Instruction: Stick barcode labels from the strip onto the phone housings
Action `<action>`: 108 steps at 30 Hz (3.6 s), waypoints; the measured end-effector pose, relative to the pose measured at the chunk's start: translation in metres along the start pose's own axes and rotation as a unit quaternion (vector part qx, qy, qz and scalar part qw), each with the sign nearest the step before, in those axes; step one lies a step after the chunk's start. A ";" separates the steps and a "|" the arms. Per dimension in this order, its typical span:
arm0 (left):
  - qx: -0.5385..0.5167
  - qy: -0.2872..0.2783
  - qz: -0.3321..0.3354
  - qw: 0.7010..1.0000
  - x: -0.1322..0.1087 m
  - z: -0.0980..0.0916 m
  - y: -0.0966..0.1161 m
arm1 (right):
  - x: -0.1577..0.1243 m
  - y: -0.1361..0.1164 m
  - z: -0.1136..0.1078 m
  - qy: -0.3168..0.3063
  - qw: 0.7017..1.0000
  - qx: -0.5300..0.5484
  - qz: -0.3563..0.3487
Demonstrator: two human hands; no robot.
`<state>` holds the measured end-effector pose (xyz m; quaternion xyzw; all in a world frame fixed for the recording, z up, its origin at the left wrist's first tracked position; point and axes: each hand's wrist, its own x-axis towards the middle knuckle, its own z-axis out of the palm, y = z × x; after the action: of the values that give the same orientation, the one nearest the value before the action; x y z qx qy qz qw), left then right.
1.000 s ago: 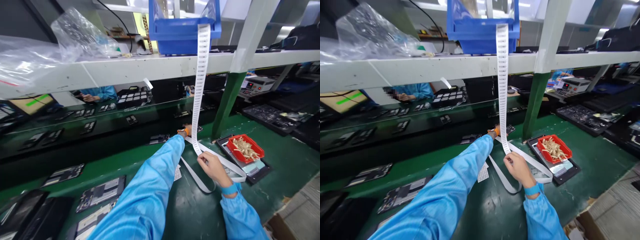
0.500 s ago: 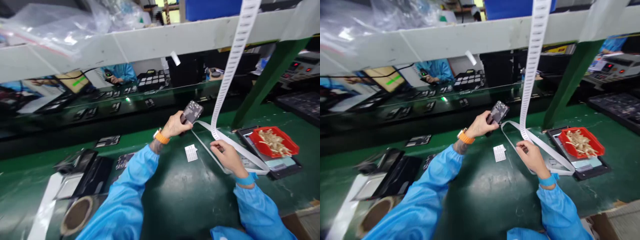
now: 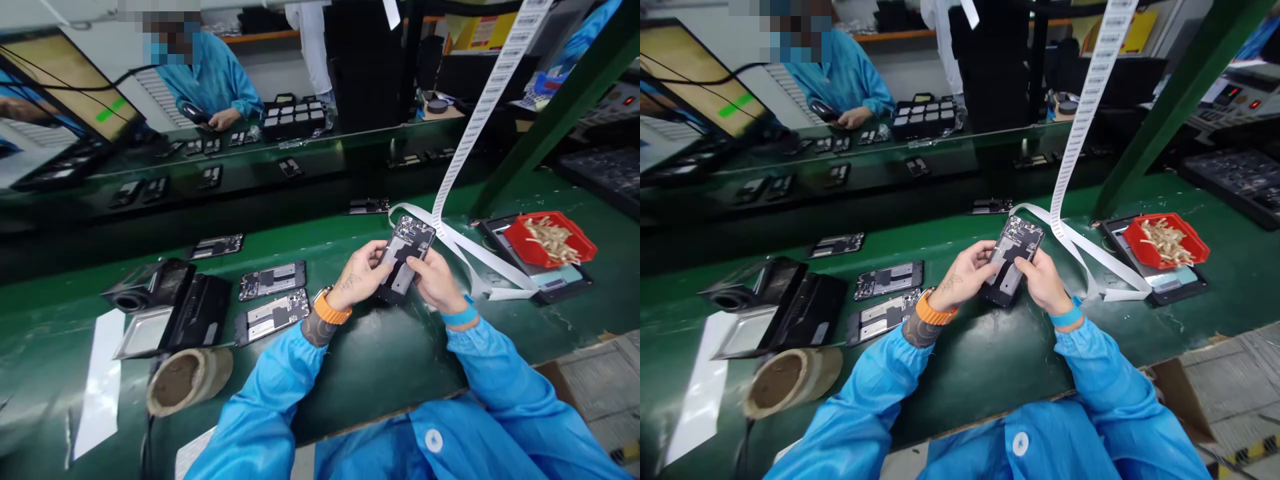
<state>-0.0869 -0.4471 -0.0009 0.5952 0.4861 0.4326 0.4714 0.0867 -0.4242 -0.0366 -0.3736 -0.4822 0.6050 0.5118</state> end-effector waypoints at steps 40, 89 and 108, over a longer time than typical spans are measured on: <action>-0.156 -0.026 -0.041 0.987 -0.001 0.010 -0.005 | -0.007 -0.005 -0.019 -0.076 0.989 -0.121 -0.036; 0.332 0.124 0.235 0.905 -0.004 -0.013 0.018 | -0.018 -0.017 -0.003 0.087 0.965 -0.233 -0.080; 0.356 0.118 -0.063 0.925 0.015 -0.067 -0.005 | -0.009 -0.008 -0.013 0.065 0.987 -0.141 -0.032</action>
<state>-0.1504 -0.4227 0.0075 0.6371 0.6964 0.2674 0.1940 0.1027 -0.4300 -0.0322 -0.4648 -0.5401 0.4885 0.5037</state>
